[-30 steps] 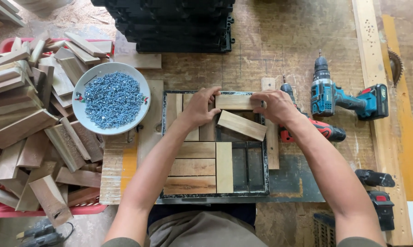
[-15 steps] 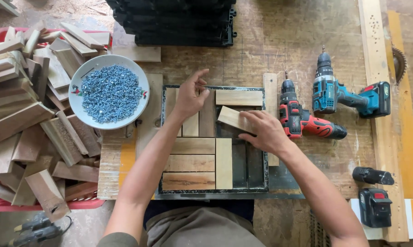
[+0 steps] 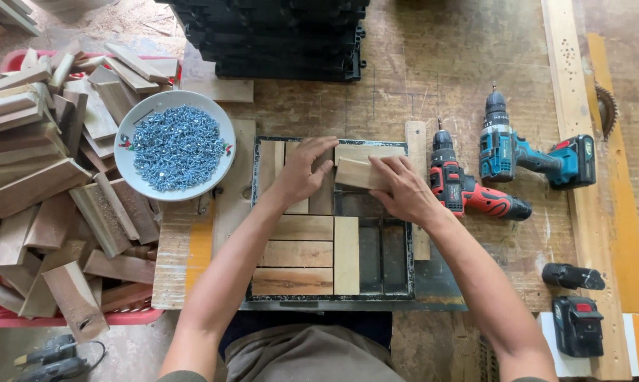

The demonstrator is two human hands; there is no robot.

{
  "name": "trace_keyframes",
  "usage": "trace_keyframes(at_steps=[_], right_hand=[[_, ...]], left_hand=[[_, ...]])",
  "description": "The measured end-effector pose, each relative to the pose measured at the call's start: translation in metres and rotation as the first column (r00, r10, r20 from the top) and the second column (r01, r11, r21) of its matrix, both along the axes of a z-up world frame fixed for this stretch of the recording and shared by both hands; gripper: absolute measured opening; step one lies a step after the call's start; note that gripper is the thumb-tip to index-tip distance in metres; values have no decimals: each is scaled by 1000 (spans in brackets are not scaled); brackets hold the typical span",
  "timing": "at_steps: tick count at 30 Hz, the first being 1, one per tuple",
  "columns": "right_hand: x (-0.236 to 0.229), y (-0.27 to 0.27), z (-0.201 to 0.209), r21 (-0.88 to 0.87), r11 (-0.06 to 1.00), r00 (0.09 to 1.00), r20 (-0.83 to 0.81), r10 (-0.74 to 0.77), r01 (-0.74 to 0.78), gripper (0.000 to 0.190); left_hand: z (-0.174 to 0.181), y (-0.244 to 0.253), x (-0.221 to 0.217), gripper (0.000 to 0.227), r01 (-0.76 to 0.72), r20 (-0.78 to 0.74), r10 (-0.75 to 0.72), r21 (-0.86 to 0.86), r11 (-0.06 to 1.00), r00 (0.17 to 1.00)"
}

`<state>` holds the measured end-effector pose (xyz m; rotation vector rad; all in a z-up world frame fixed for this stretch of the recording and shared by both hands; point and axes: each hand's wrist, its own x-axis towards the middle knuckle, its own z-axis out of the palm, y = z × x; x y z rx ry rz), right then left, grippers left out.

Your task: The person arranges small rectangular wooden pieces into a square frame on a workbench, creating a parquet-style pattern. They repeatedly pick up pieces from a nearby red basket and place them into the frame, adjusting their positions to fit.

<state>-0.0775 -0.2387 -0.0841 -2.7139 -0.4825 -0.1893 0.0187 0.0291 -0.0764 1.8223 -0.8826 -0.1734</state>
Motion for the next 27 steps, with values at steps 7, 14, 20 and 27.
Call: trace_keyframes(at_steps=[7, 14, 20, 27], right_hand=[[3, -8, -9, -83, 994, 997, -39, 73, -76, 62], [-21, 2, -46, -145, 989, 952, 301, 50, -6, 37], [-26, 1, -59, -241, 969, 939, 344, 31, 56, 44], [-57, 37, -13, -346, 919, 966, -108, -236, 186, 70]], left_hand=[[-13, 6, -3, 83, 75, 183, -115, 215, 974, 976], [-9, 3, -5, 92, 53, 228, -146, 370, 927, 963], [-8, 0, -15, 72, -42, 371, -196, 545, 838, 908], [-22, -17, -51, 56, -230, 420, -74, 627, 745, 905]])
